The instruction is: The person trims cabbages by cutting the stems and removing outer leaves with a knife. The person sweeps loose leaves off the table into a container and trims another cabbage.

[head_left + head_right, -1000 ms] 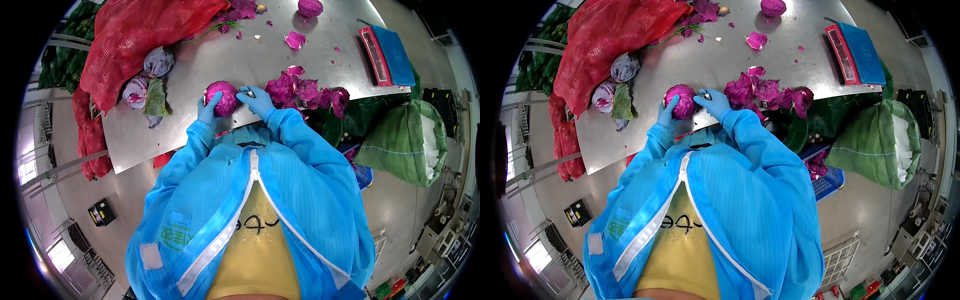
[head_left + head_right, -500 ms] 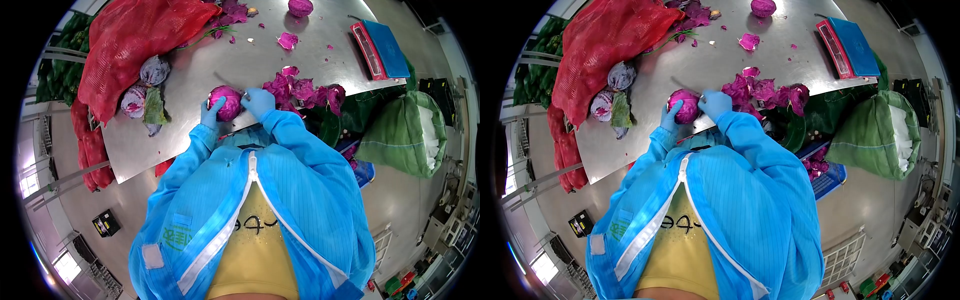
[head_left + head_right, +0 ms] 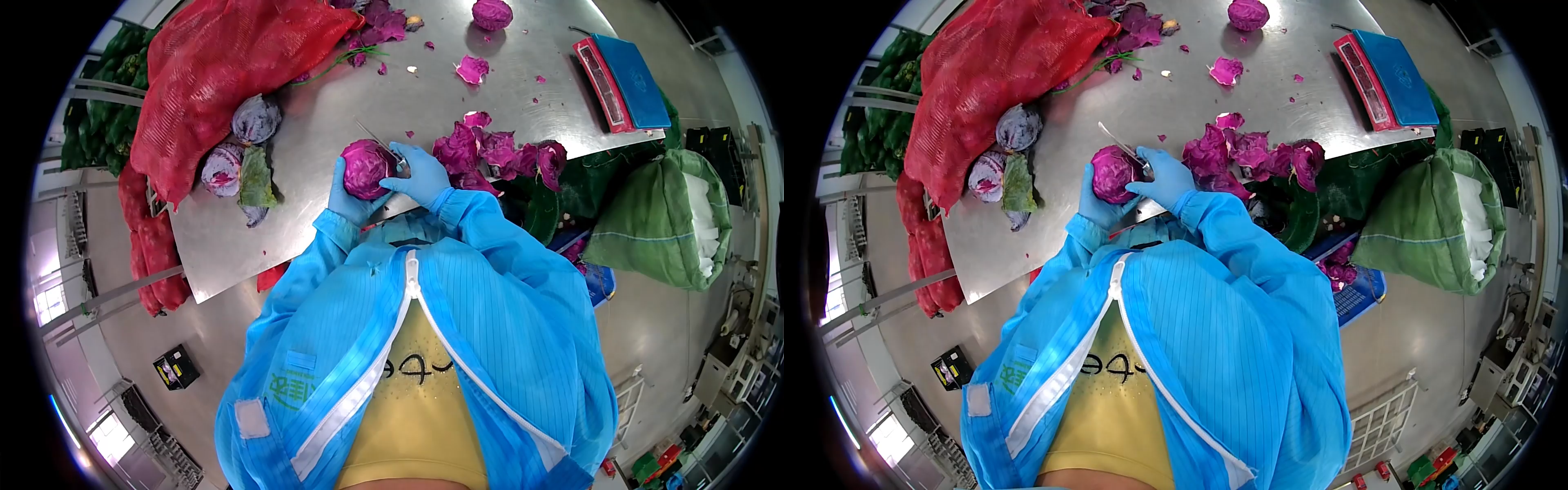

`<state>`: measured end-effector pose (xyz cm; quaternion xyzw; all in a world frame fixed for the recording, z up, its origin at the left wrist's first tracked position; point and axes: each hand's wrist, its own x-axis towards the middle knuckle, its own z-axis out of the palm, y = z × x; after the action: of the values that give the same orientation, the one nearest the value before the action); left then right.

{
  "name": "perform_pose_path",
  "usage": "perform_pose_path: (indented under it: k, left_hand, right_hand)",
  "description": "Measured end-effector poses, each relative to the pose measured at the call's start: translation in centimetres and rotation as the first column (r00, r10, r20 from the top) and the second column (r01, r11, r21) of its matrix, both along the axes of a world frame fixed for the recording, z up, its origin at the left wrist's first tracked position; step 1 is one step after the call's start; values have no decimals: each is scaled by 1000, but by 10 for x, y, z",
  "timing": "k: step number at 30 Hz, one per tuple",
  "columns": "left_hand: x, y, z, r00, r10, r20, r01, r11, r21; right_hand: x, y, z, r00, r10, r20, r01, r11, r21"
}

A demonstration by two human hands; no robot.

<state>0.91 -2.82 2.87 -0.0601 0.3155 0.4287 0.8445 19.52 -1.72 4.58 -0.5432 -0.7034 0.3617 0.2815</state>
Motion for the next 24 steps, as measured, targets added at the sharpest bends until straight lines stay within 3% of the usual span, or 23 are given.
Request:
perform_pose_path:
  k: [4,8,10,11,14,17,18,19,21,22,23,24]
  left_hand:
    - [1,-1,1,999,-11,-44,12,1000,26]
    - [1,-1,-3,990,-28,-136,33,999,38]
    - [1,-4,5,980,-29,-198,44,997,71]
    - [-1,-4,5,980,-33,-196,47,996,71]
    - [-9,-4,4,979,-60,-195,67,997,29]
    - [-12,2,3,899,-181,-398,302,915,267]
    - [-16,13,-8,865,-214,-454,409,824,392]
    - [-14,19,-5,865,-215,-453,409,825,390]
    - [-9,32,0,566,-77,-820,696,577,426]
    - [-5,37,3,478,24,-878,759,491,427]
    - [-4,37,7,479,25,-877,758,492,428]
    - [3,35,25,259,147,-955,845,444,298]
  right_hand:
    - [7,4,0,991,87,105,-93,994,54]
    - [9,5,0,975,28,222,-53,993,108]
    - [12,13,-4,958,-277,71,266,955,128]
    - [18,26,-6,902,-409,138,404,913,61]
    - [40,51,-9,879,-457,133,462,887,-5]
    - [49,69,-17,848,-494,192,490,869,76]
    - [52,72,-13,817,-556,154,549,831,92]
    - [54,74,-5,781,-614,112,606,789,105]
    - [58,73,16,765,-639,83,629,769,116]
    - [60,69,26,791,-610,-42,598,756,267]
    - [63,64,37,815,-557,-159,568,713,412]
    - [67,56,52,860,-500,-104,475,709,521]
